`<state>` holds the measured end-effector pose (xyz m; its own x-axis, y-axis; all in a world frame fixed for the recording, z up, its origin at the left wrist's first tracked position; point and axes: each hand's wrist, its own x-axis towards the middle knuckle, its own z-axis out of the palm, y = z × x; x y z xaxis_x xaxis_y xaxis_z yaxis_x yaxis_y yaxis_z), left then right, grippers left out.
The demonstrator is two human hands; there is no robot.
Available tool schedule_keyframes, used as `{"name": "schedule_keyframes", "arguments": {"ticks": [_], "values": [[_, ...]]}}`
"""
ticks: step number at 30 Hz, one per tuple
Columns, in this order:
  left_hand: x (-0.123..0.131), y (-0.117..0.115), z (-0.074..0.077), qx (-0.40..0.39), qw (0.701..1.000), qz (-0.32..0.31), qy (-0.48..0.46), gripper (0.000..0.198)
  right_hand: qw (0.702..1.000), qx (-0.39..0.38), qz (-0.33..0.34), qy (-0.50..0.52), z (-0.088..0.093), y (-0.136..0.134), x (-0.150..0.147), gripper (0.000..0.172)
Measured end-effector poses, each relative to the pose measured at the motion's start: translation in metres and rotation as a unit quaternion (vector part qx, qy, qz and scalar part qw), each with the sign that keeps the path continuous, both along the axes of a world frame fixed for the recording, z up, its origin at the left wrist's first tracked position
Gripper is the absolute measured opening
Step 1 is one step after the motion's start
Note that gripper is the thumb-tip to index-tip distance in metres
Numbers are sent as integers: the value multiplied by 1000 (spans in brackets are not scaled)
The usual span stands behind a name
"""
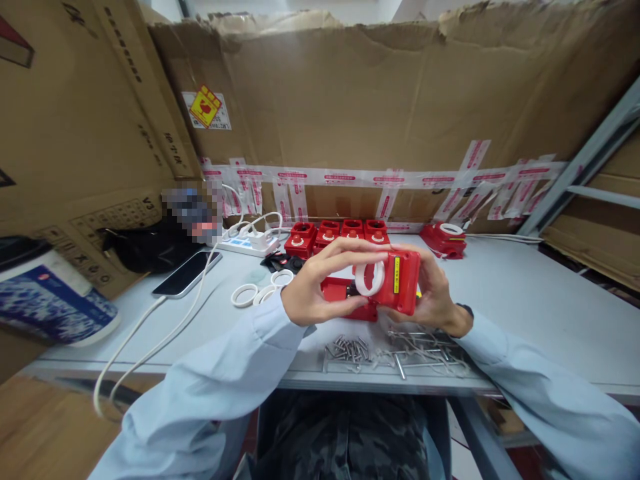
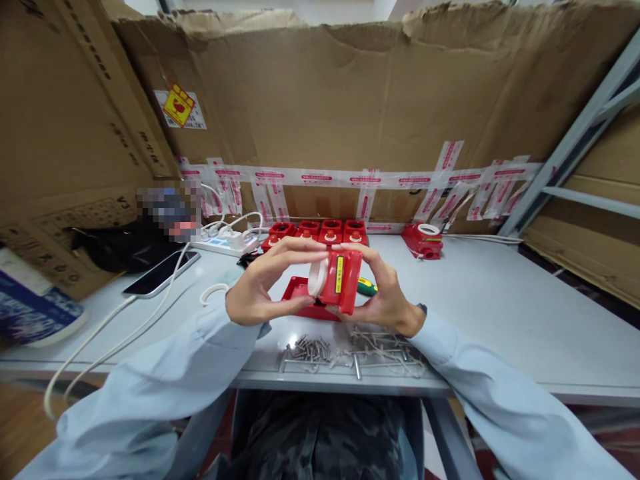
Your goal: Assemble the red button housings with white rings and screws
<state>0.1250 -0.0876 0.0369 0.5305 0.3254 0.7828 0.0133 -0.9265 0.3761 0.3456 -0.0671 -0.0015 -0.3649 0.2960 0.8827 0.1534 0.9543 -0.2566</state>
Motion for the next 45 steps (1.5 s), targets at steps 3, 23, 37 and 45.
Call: {"name": "schedule_keyframes", "arguments": {"ticks": [3,23,37,45], "values": [[2,1,-4,-60,997,32,-33,73,1000,-2,-6,2,1,-1,0,97],[2,2,-5,-5,1000,28,-8,51,999,16,-35,-17,2,0,0,91],[1,3,-7,-47,998,31,-20,61,998,30,-50,-17,5,-1,-1,88],[2,7,-9,-76,994,68,-38,31,999,23,-36,-32,5,-4,-2,92]]}}
